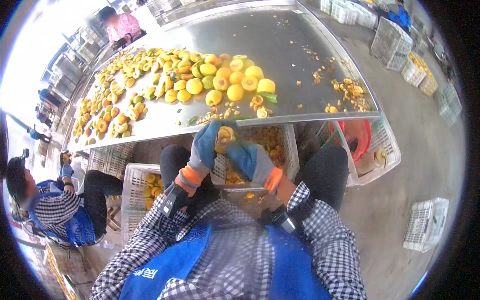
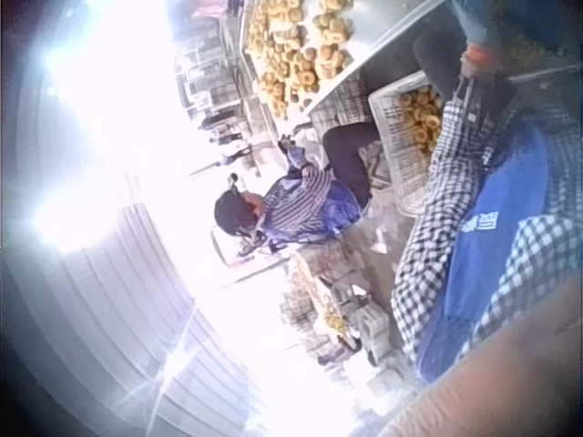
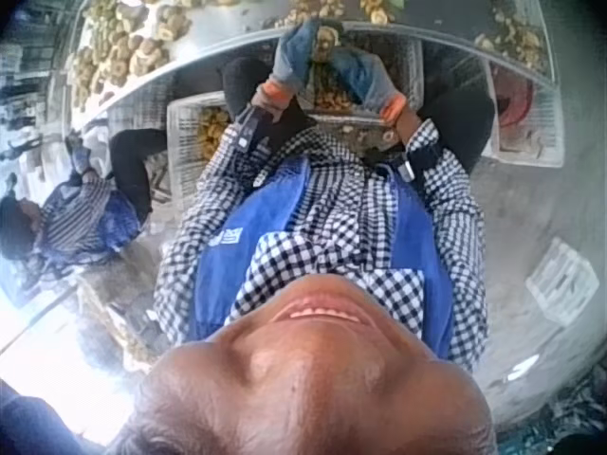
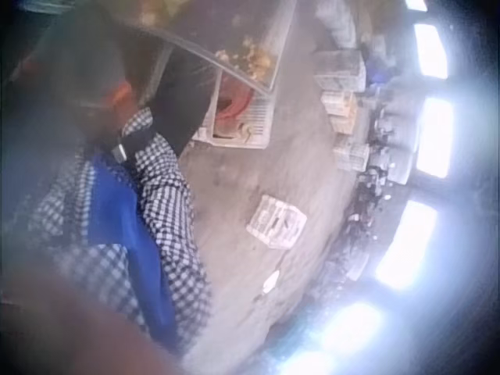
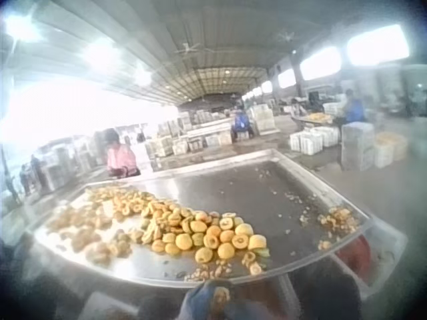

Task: Sort fruit from crates into a processing machine and then core the halved fruit using a hand tool at a work table.

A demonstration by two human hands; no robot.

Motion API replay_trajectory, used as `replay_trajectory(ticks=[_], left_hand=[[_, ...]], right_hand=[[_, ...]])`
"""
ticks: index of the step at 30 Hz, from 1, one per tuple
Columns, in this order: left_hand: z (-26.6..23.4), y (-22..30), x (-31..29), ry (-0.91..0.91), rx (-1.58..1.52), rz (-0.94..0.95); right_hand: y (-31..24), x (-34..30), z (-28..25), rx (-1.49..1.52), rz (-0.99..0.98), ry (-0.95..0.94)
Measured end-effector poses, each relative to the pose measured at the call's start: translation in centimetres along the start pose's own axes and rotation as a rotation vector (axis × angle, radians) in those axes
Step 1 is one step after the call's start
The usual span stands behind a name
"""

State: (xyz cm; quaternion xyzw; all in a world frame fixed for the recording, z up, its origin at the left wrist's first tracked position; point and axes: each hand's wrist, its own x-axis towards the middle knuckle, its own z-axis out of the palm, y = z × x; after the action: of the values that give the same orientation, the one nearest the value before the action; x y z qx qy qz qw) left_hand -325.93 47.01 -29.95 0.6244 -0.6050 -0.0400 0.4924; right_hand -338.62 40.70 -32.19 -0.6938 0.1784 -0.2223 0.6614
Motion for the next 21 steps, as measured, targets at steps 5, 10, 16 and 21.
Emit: replay_trajectory(ticks=[5,10,16,21], left_hand=[[-0.8,-0.9,-1.2,0.009,-0.57,-0.511],[-0.7,0.0,-0.8,-0.176,-0.933,-0.692],[-1.8,-1.8,0.2,0.058,-1.241,-0.783],[-0.7,-0.3,0.9,0.056,-1.249,-0.806]], right_hand=[[-2.0,0.4,-1.1,0.043,0.179,-0.005],[-0.9,0.6,-2.1,-0.192,-0.049,-0.06],[-2.9,-0.3,-0.5,-0.52,-0.12,0.068],[-1.4,-0.2,0.7,-0.657,-0.09,0.151]])
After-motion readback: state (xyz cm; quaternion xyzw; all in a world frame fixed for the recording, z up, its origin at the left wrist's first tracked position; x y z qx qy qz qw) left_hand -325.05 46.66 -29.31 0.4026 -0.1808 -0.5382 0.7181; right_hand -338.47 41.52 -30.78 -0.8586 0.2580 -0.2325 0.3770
